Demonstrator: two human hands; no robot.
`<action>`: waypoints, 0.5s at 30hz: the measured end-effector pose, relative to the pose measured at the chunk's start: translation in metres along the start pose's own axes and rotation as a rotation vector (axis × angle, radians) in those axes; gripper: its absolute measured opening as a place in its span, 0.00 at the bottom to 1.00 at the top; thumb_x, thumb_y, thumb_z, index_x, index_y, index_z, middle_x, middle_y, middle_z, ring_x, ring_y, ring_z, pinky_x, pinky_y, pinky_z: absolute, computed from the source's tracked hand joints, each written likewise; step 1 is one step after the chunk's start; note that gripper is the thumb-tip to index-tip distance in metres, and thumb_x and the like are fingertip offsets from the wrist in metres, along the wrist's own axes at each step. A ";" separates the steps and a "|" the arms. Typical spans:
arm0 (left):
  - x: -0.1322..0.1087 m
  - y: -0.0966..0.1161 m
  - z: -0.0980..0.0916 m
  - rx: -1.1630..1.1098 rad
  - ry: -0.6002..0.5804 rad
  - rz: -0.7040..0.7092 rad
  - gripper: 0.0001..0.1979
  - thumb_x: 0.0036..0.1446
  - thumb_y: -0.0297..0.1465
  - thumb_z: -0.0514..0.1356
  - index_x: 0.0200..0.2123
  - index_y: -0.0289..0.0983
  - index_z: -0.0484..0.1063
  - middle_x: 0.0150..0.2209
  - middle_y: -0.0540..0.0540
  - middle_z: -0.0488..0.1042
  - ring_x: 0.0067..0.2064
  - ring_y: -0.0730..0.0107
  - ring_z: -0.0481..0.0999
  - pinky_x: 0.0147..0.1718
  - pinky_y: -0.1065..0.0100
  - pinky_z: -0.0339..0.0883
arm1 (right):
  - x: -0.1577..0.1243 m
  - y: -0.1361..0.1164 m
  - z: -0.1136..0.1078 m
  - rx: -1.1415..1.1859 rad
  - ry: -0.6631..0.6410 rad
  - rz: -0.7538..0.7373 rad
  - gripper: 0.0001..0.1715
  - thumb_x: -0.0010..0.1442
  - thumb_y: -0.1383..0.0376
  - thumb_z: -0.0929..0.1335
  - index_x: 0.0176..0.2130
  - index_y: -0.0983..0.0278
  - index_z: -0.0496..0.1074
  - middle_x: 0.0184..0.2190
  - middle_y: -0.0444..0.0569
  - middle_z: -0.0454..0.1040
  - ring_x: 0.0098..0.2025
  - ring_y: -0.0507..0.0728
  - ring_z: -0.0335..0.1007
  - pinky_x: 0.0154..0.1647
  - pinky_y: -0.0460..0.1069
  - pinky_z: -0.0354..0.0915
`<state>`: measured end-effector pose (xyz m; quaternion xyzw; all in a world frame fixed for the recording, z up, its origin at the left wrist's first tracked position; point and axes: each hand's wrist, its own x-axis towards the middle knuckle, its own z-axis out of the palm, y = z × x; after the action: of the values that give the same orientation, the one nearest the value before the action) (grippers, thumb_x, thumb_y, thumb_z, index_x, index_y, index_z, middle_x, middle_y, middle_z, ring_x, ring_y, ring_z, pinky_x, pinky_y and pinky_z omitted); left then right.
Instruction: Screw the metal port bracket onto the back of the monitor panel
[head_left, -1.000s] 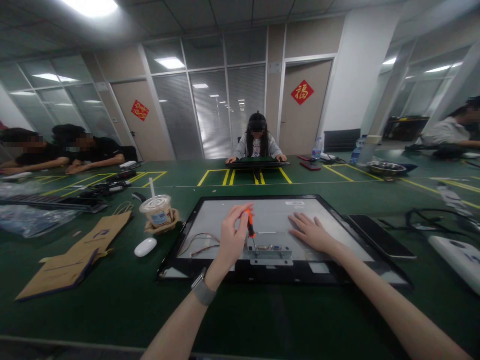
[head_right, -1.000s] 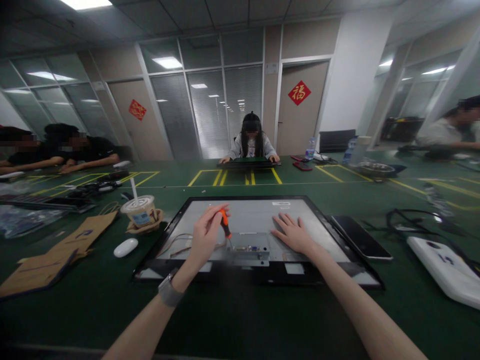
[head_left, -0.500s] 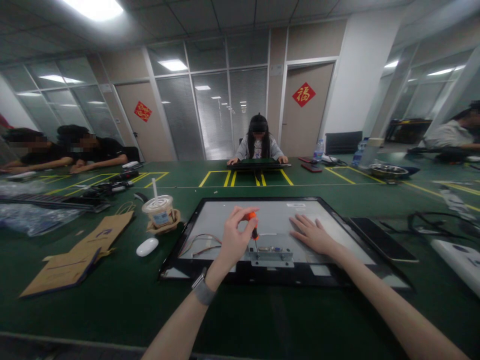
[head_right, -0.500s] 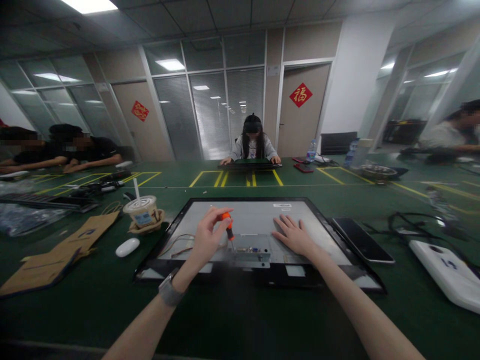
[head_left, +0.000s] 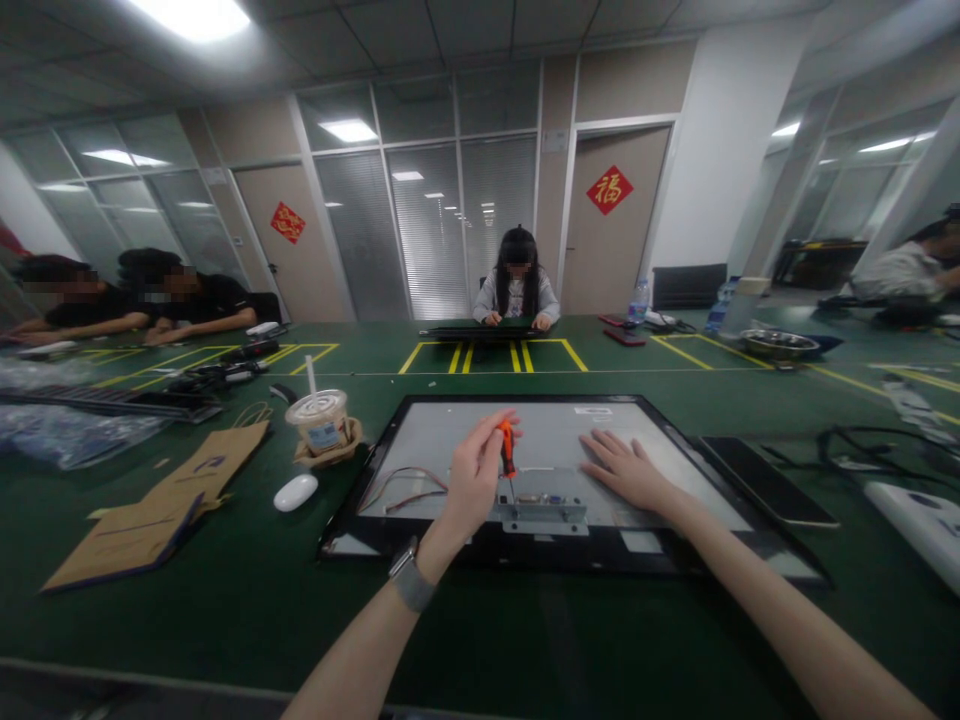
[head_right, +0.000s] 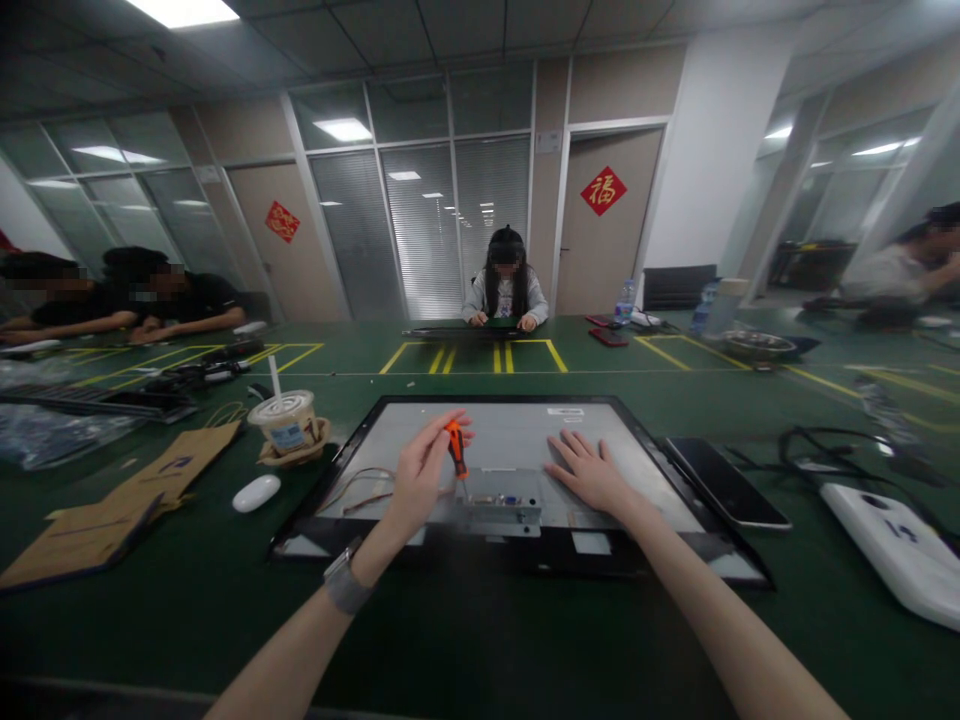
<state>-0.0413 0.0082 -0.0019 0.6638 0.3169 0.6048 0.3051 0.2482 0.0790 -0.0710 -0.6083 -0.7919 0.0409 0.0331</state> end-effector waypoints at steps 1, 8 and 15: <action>0.000 0.000 0.000 0.020 -0.005 0.020 0.16 0.70 0.35 0.53 0.54 0.39 0.75 0.46 0.42 0.77 0.43 0.67 0.78 0.45 0.65 0.72 | 0.000 0.000 0.000 0.004 0.001 -0.002 0.43 0.69 0.43 0.51 0.73 0.61 0.53 0.74 0.56 0.47 0.75 0.69 0.40 0.70 0.73 0.41; 0.001 0.002 0.000 0.150 0.100 0.106 0.10 0.65 0.33 0.59 0.45 0.40 0.80 0.39 0.45 0.72 0.40 0.67 0.74 0.44 0.65 0.71 | -0.002 -0.001 -0.001 0.011 -0.001 -0.002 0.43 0.69 0.43 0.50 0.73 0.60 0.53 0.75 0.55 0.48 0.75 0.69 0.40 0.70 0.72 0.41; 0.003 0.003 -0.002 0.071 0.013 0.077 0.12 0.65 0.33 0.59 0.48 0.38 0.79 0.40 0.44 0.75 0.41 0.66 0.77 0.44 0.65 0.72 | 0.000 0.001 0.001 0.008 0.004 -0.002 0.42 0.69 0.43 0.51 0.73 0.59 0.53 0.74 0.56 0.48 0.75 0.69 0.40 0.70 0.72 0.42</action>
<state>-0.0430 0.0087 0.0024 0.6819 0.3141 0.6090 0.2557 0.2490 0.0792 -0.0723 -0.6074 -0.7924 0.0429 0.0372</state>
